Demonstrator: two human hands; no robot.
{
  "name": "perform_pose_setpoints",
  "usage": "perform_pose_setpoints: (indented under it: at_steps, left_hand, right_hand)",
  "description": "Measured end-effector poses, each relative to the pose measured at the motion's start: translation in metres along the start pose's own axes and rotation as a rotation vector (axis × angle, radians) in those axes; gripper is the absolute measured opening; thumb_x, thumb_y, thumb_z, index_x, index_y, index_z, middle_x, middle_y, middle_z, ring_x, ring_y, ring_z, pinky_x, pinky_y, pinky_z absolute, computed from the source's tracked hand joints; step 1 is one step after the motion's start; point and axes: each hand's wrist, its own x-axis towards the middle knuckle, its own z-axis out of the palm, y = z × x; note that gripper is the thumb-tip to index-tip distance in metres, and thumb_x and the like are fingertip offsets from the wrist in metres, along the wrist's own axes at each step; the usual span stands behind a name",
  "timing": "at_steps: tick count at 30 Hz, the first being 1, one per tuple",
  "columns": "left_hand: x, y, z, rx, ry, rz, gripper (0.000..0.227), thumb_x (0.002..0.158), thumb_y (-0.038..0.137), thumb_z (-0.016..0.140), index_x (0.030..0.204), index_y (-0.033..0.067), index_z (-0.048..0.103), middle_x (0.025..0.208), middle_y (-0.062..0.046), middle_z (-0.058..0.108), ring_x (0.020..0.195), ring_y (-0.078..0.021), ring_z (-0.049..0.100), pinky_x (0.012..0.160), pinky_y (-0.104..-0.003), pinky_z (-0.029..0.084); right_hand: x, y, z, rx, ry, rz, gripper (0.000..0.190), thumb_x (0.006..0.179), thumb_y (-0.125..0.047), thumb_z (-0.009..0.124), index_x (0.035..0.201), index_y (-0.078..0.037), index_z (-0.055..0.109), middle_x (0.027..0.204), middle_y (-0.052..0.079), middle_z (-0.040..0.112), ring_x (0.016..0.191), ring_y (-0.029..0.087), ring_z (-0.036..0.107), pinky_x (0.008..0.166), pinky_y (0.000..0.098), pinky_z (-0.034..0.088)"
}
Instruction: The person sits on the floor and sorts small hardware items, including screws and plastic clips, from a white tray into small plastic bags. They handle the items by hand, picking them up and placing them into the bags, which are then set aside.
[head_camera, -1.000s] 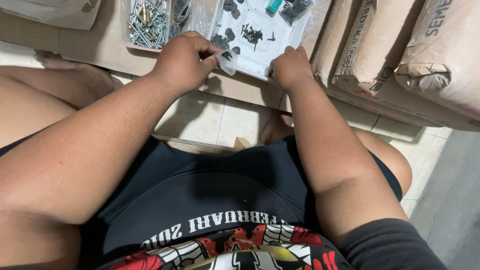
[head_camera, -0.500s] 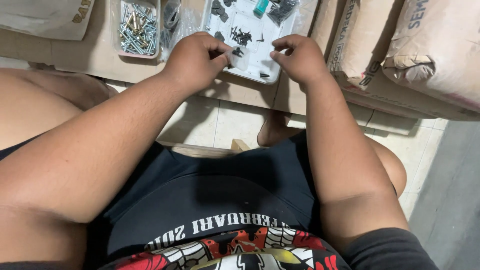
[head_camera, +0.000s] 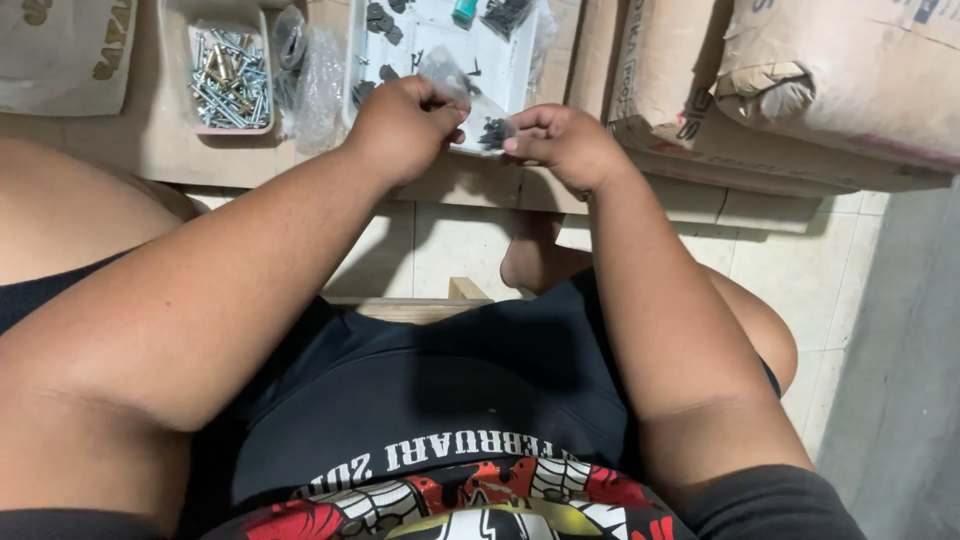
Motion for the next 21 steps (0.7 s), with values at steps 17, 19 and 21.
perform_pose_setpoints:
  at_steps: [17,19,21]
  left_hand:
    - [0.019,-0.041,0.044,0.448,-0.239,-0.248,0.044,0.100,0.036,0.068,0.131,0.0041,0.067,0.100,-0.009,0.077,0.090,-0.0222,0.074,0.087,-0.038,0.057]
    - [0.018,-0.034,0.039,0.455,-0.260,-0.273,0.038,0.099,0.032,0.069,0.127,0.0065,0.069,0.107,-0.009,0.075,0.085,-0.0210,0.071,0.082,-0.035,0.057]
    - [0.014,-0.030,0.034,0.450,-0.265,-0.276,0.023,0.100,0.028,0.069,0.112,0.0101,0.076,0.098,-0.005,0.077,0.083,-0.0164,0.071,0.082,-0.033,0.056]
  right_hand:
    - [-0.005,0.021,-0.016,-0.916,0.417,-0.153,0.017,0.092,-0.019,0.071,0.109,-0.019,0.074,0.097,0.003,0.075,0.089,0.023,0.071,0.078,0.0376,0.055]
    - [-0.010,0.006,-0.005,-0.926,0.423,-0.255,0.016,0.091,-0.007,0.066,0.105,-0.006,0.074,0.099,0.014,0.074,0.082,0.034,0.068,0.075,0.0455,0.054]
    - [-0.006,0.001,0.002,-1.137,0.425,-0.286,0.022,0.090,-0.008,0.059,0.104,-0.007,0.076,0.104,0.015,0.073,0.089,0.040,0.067,0.081,0.0500,0.052]
